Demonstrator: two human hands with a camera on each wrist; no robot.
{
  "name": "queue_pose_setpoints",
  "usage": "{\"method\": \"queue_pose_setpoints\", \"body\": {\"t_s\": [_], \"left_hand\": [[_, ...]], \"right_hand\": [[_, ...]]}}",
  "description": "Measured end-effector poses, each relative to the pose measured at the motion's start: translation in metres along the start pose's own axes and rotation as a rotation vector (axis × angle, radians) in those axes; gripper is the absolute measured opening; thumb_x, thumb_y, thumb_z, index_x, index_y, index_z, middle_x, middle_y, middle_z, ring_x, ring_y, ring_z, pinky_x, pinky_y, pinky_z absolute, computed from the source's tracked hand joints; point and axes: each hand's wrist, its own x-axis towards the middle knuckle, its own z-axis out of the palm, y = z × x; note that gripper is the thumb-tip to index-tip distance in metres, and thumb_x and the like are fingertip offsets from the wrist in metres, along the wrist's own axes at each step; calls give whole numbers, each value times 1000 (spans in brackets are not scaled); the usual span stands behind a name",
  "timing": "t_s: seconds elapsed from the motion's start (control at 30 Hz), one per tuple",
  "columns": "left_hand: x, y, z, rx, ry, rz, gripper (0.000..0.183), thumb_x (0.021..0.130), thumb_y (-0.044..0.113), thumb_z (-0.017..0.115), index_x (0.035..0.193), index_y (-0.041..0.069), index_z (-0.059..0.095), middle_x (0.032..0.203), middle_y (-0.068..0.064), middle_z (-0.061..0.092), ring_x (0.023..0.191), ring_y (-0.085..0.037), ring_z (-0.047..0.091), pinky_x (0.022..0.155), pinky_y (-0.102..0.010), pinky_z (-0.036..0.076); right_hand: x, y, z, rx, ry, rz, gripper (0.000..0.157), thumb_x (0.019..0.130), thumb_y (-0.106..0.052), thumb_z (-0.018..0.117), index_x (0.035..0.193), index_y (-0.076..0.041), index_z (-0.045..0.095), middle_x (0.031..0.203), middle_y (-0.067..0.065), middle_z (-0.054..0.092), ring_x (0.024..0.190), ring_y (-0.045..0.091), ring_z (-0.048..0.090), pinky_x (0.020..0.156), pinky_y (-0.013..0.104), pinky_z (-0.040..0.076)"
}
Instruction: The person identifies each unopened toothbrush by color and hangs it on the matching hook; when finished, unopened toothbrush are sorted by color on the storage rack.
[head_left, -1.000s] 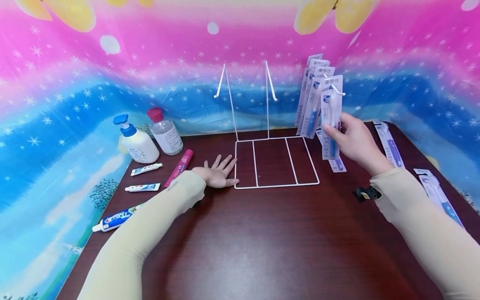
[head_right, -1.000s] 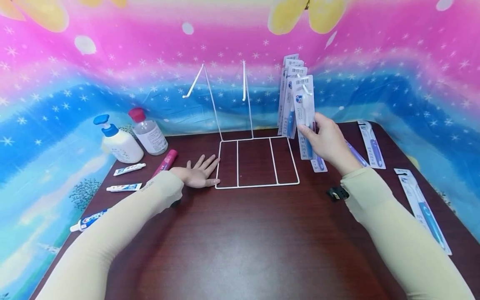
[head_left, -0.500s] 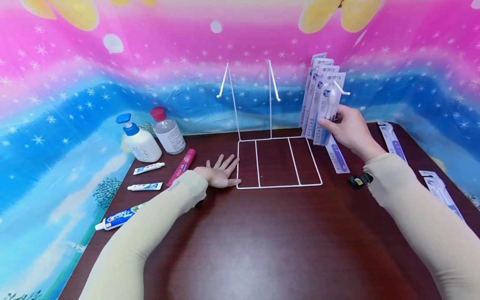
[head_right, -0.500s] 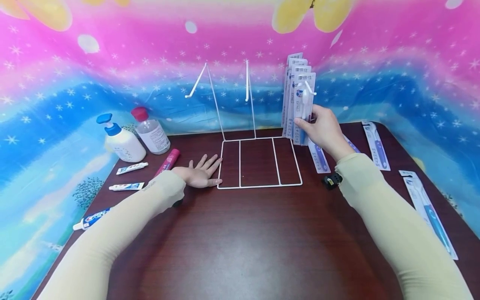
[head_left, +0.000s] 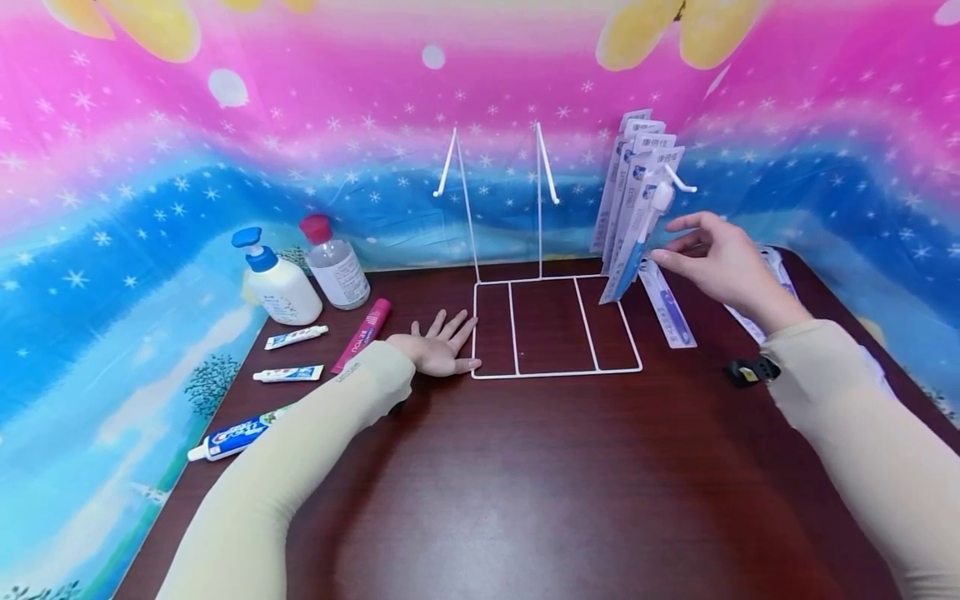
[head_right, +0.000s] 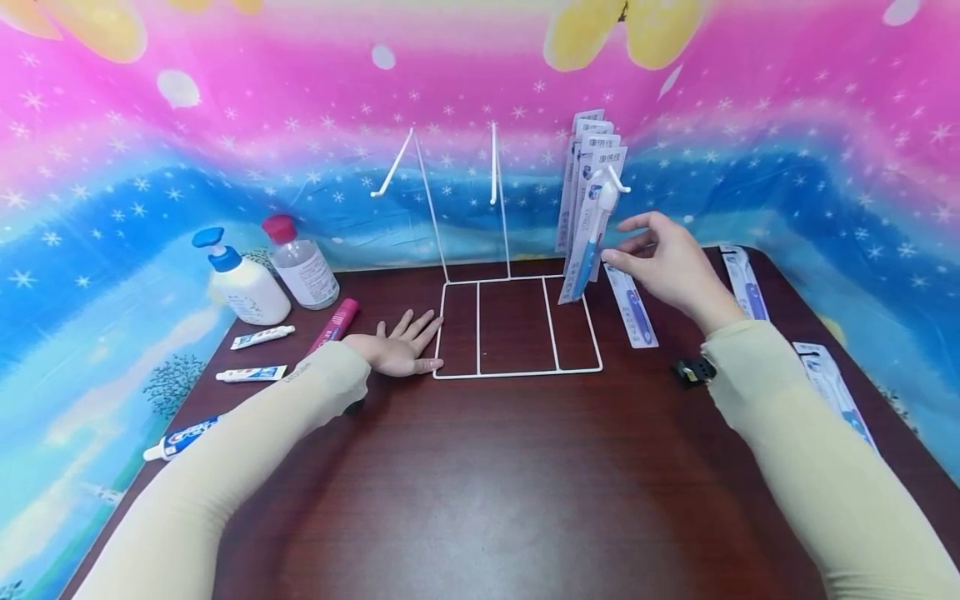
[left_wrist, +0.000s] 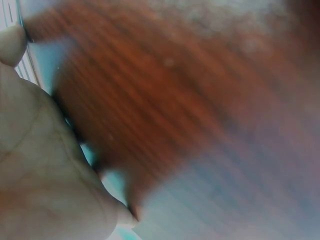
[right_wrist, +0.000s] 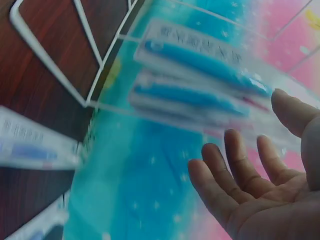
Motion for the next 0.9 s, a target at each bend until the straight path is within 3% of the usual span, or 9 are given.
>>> {"method": "queue_pose_setpoints", "body": {"t_s": [0.2, 0.43, 0.57, 0.67, 0.77, 0.9], "left_hand": [[1, -3, 1, -7, -3, -6, 90, 79, 78, 27, 144, 34, -16, 151, 7, -20, 135, -27, -20, 97, -66, -7], [-1, -3, -1, -5, 2, 0, 90, 79, 78, 26, 145, 32, -15, 151, 6, -20, 135, -28, -20, 98, -66, -5], [-5, -1, -5, -4, -4, 0, 89, 81, 76, 26, 145, 30, -15, 151, 5, -20, 135, -28, -19, 97, -66, -6], [-5, -2, -4, -6, -2, 1, 89, 80, 77, 26, 145, 31, -15, 151, 6, -20, 135, -27, -20, 97, -66, -6], [-2, -3, -2, -14, 3, 1, 90, 79, 78, 26, 144, 32, -16, 150, 6, -21, 135, -27, -22, 97, -66, -7], [1, -6, 1, -16, 7, -1, 91, 78, 79, 26, 144, 33, -17, 150, 7, -22, 134, -26, -23, 97, -66, -7]], "right_hand": [[-25, 24, -35, -131, 28, 9, 56, 83, -47, 62, 125, -11, 51, 105, 13, 61, 92, 21, 56, 71, 30, 40], [-63, 72, -69, -292, 61, 65, 52, 84, -46, 62, 118, -7, 55, 97, 17, 63, 70, -8, 45, 60, 27, 37], [-86, 107, -76, -378, 32, 107, 52, 86, -42, 61, 115, 0, 54, 90, 22, 62, 74, 16, 57, 58, 33, 39], [-104, 136, -76, -456, -16, 194, 60, 87, -44, 59, 115, 8, 48, 88, 29, 58, 77, 40, 54, 59, 45, 41], [-120, 163, -74, -548, -69, 347, 71, 84, -46, 61, 116, 15, 41, 94, 37, 49, 80, 47, 48, 67, 56, 38], [-134, 188, -70, -656, -156, 515, 78, 82, -42, 63, 116, 23, 37, 104, 44, 39, 90, 53, 42, 81, 62, 33]]}}
